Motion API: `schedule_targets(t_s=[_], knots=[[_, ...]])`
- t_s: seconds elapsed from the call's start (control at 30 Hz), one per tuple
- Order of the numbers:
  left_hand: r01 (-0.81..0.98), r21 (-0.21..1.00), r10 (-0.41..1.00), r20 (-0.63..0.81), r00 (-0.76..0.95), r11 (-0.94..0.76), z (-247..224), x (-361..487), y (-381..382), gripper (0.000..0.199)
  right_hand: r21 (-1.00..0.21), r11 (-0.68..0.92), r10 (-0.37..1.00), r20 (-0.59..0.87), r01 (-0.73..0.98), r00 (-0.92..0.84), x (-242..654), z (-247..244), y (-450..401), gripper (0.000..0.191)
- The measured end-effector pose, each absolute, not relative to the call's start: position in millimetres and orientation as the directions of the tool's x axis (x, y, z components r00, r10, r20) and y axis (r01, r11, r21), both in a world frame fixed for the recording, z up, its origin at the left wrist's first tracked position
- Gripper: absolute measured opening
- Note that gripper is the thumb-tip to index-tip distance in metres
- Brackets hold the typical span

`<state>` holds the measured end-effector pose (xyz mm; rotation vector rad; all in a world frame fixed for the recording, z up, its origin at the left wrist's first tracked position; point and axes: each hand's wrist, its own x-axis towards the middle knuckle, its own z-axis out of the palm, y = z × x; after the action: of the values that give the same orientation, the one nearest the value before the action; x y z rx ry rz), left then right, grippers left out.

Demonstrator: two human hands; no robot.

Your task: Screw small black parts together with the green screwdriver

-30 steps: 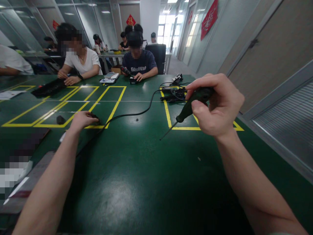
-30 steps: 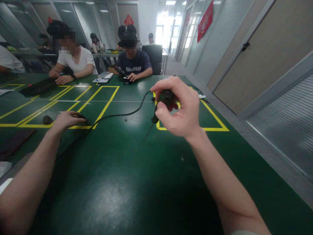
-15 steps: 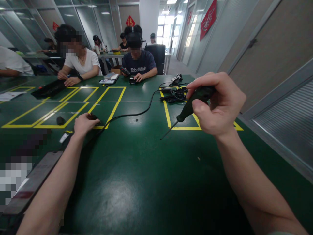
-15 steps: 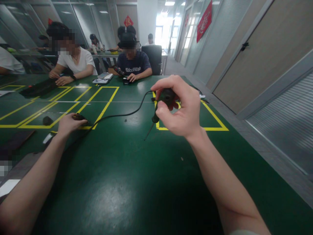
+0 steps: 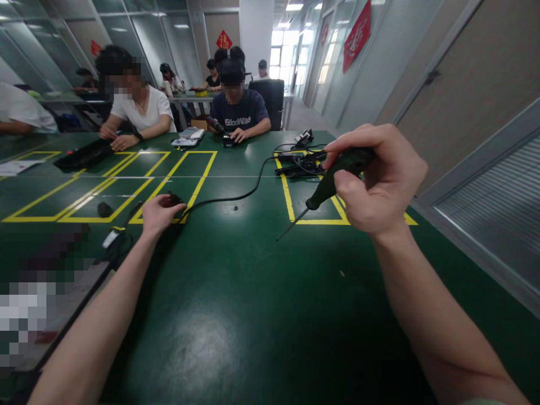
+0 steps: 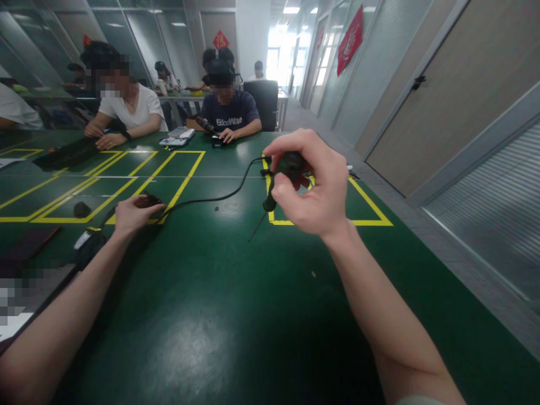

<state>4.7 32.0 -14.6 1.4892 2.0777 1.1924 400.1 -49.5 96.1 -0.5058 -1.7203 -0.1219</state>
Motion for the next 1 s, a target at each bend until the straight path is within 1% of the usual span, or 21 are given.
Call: schedule_targets(t_s=[0.03,0.13,0.23,0.43,0.5,0.67,0.8,1.0], knots=[[0.611,0.788,0.899,0.216,-0.382,0.070,-13.5,10.6,32.7,0.045,-0.199,0.894,0.269,0.955,0.400,-0.126,400.6,96.1,-49.7,0.017],[0.571,0.819,0.948,0.227,-0.223,-0.062,-11.3,35.5,30.1,0.046,-0.215,0.885,0.285,0.951,0.412,-0.116,401.5,96.3,-50.8,0.016],[0.468,0.874,0.990,0.144,0.000,-0.127,-13.5,68.3,20.1,0.045,-0.204,0.886,0.271,0.957,0.417,-0.107,401.1,98.0,-51.9,0.019],[0.361,0.922,0.954,0.031,0.299,-0.143,-29.9,128.7,-13.8,0.041,-0.160,0.882,0.211,0.975,0.443,-0.066,404.2,105.3,-53.1,0.020],[0.333,0.934,0.934,0.003,0.358,-0.130,-36.5,142.3,-24.0,0.039,-0.157,0.866,0.201,0.979,0.474,-0.043,407.1,107.3,-54.4,0.020],[0.279,0.957,0.927,-0.029,0.375,-0.083,-49.3,160.5,-38.4,0.040,-0.212,0.814,0.255,0.967,0.542,-0.005,411.1,109.2,-58.6,0.018],[0.221,0.975,0.936,-0.056,0.348,-0.024,-53.7,164.3,-41.5,0.040,-0.202,0.842,0.249,0.968,0.500,-0.027,408.5,109.0,-58.9,0.016],[0.212,0.977,0.939,-0.068,0.338,-0.005,-53.2,166.3,-45.6,0.037,-0.216,0.887,0.246,0.969,0.409,-0.023,401.3,106.7,-53.8,0.025]])
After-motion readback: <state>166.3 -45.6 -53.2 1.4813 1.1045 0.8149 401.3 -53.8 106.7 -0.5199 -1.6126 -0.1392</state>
